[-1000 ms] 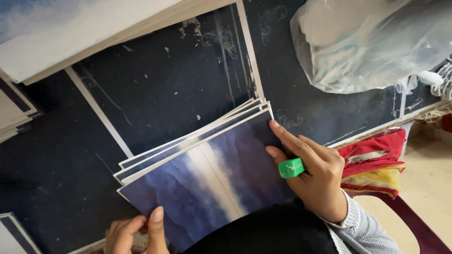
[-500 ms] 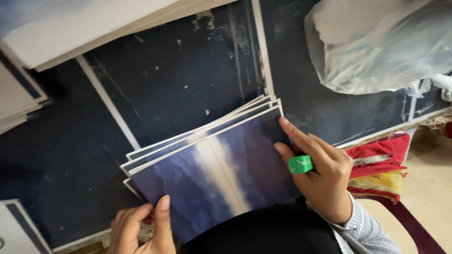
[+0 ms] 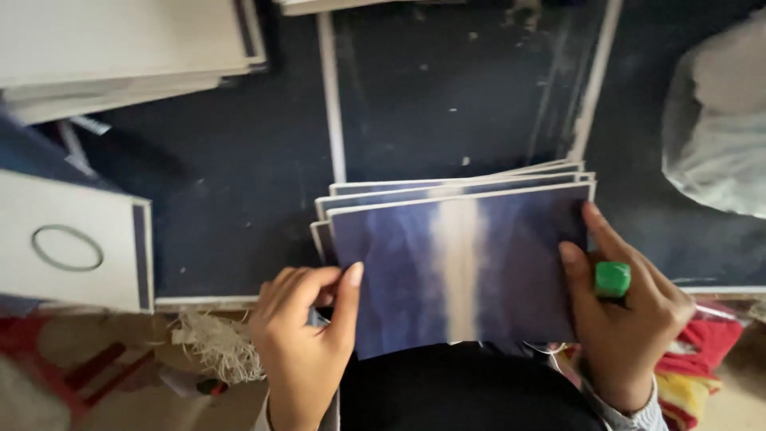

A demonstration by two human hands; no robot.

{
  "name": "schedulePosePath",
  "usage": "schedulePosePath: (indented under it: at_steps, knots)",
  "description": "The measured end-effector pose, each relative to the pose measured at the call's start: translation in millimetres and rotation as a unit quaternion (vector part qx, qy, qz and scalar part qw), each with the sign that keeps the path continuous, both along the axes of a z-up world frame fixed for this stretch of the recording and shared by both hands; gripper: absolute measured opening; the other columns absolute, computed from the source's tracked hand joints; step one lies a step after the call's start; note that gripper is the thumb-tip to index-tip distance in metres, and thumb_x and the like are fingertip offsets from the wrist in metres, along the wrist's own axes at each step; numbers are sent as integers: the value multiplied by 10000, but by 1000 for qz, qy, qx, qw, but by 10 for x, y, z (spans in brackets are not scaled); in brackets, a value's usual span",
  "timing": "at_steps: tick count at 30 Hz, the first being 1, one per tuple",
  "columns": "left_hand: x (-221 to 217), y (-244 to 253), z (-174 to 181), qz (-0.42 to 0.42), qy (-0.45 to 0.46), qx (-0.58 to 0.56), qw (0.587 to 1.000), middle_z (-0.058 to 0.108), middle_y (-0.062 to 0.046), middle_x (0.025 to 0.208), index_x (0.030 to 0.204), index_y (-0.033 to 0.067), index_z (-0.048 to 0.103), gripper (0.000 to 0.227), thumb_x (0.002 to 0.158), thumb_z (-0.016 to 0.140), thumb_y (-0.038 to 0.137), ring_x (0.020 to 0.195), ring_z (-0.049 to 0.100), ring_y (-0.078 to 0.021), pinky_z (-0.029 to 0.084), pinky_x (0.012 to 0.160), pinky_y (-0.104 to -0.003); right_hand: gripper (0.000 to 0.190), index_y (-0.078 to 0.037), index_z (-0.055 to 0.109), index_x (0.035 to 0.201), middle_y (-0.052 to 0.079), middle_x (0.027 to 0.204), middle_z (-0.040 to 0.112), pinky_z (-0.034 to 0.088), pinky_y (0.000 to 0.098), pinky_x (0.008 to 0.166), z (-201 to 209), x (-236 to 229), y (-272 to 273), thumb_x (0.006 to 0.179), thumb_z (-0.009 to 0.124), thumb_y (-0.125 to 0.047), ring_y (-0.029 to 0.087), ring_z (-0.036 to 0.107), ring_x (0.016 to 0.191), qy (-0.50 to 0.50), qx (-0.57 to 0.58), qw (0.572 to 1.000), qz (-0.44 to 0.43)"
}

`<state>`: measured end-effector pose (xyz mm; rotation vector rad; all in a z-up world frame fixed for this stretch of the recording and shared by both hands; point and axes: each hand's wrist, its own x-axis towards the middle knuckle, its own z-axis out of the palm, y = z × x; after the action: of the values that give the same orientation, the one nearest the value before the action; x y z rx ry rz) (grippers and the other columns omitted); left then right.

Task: The person assembles small booklets by inserting a folded paper insert into a blue and white cover. They repeatedly pick up a cover, open it, insert the paper, and then close it before placing it on a stack. The person uses a green marker to smooth the cover after insertion.

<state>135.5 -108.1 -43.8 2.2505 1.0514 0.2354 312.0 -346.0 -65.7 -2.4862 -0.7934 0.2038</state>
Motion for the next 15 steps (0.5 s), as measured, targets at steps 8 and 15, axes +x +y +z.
schedulePosePath:
  at_steps: [8,15]
  knots:
    - [-38,-26,-64,-19,4,13,1000,605,35,695,809,131,640,255,1016,780,180,656,570,-155,428,684,-358,346,144,804,1451,222,1097,815,497,357,745,-23,-24,-33,1148,901,9,207,662,800,-17,-5,1000,-3]
    - [-10,-11,-38,-26,-2,11,1000,605,17,695,816,121,660,239,1017,780,164,663,585,-184,433,709,-380,293,163,787,1389,278,1340,799,600,413,944,14,1,73,1126,859,56,332,785,1094,-32,1,999,15]
